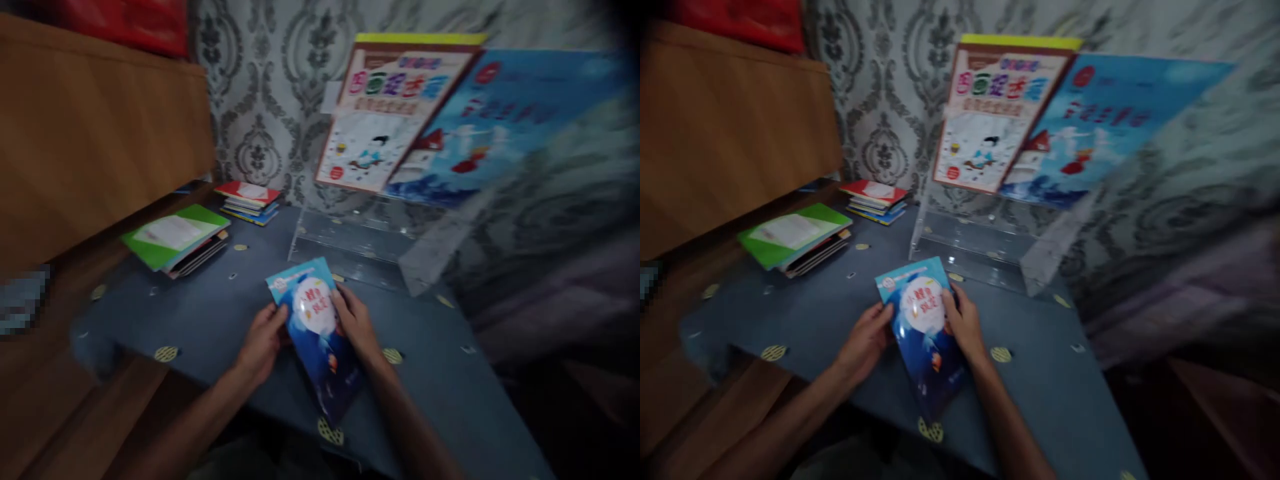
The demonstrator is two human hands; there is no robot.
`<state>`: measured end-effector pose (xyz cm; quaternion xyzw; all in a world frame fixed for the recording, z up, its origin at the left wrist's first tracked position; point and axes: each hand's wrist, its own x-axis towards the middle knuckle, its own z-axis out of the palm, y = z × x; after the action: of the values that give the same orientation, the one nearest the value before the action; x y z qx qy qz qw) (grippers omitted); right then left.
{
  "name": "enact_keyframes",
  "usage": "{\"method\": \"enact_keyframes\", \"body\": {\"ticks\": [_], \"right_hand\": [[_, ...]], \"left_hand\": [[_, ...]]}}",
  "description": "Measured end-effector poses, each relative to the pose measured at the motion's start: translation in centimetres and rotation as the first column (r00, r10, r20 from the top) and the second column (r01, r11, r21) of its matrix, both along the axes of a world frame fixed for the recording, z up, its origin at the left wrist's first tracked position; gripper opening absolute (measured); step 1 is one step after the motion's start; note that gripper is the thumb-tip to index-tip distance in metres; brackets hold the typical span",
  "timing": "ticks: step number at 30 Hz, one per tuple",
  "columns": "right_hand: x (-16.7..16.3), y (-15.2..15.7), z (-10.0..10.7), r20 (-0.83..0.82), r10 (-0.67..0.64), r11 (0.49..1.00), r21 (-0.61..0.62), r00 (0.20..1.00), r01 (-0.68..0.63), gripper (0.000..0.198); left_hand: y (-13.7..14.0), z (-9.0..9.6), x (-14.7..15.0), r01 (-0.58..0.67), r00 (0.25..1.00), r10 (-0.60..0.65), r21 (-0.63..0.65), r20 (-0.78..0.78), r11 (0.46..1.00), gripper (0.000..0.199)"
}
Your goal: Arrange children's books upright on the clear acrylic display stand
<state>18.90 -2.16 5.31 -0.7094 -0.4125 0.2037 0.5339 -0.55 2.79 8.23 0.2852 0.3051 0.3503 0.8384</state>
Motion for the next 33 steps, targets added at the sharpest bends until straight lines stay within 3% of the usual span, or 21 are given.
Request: {"method": "enact_keyframes", "body": {"ticks": [6,9,13,18,21,27,30,33], "right_hand": [[0.1,0.1,0.9,-0.302,-0.067,0.984,0.135,0.951,0.112,0.045],[-0.4,0.0,1.2,-0.48,-0.049,0.97,0.188,0.876,0.157,0.044],[-0.7,0.1,2.1,-0.647,0.04,0.958,0.242,0.762,0.155,0.046],[-0.6,0.2,2.7,-0.705,0.052,0.929,0.294,0.707,0.225,0.048],[-1.0,0.1,2.4,-0.682,0.031,0.917,0.311,0.731,0.252,0.051],[-1.6,0.0,3.0,-0.573,0.153,0.907,0.406,0.805,0.116,0.051],[-1.0,-0.2,4.5,-0.433,0.148,0.877,0.472,0.889,0.084,0.047],[0.1,-0.9,5.7,-0.193,0.079,0.866,0.499,0.978,0.028,0.047]], "left_hand": [[2.0,1.0,2.1,-0.083,0.991,0.094,0.114,-0.095,0.99,0.048],[2.7,1.3,3.4,-0.143,0.976,0.163,0.141,-0.141,0.98,0.043],[4.0,1.7,5.2,-0.176,0.959,0.189,0.081,-0.21,0.981,0.027],[4.4,2.1,6.5,-0.182,0.943,0.23,0.205,-0.239,0.962,0.03],[3.9,2.1,6.6,-0.193,0.916,0.275,0.277,-0.294,0.941,0.038],[3.3,3.1,7.4,-0.11,0.895,0.264,0.397,-0.358,0.911,0.046],[3.8,4.3,7.6,-0.066,0.874,0.32,0.561,-0.367,0.825,0.048],[4.7,4.7,7.5,0.015,0.82,0.439,0.78,-0.367,0.626,0.041]]}}
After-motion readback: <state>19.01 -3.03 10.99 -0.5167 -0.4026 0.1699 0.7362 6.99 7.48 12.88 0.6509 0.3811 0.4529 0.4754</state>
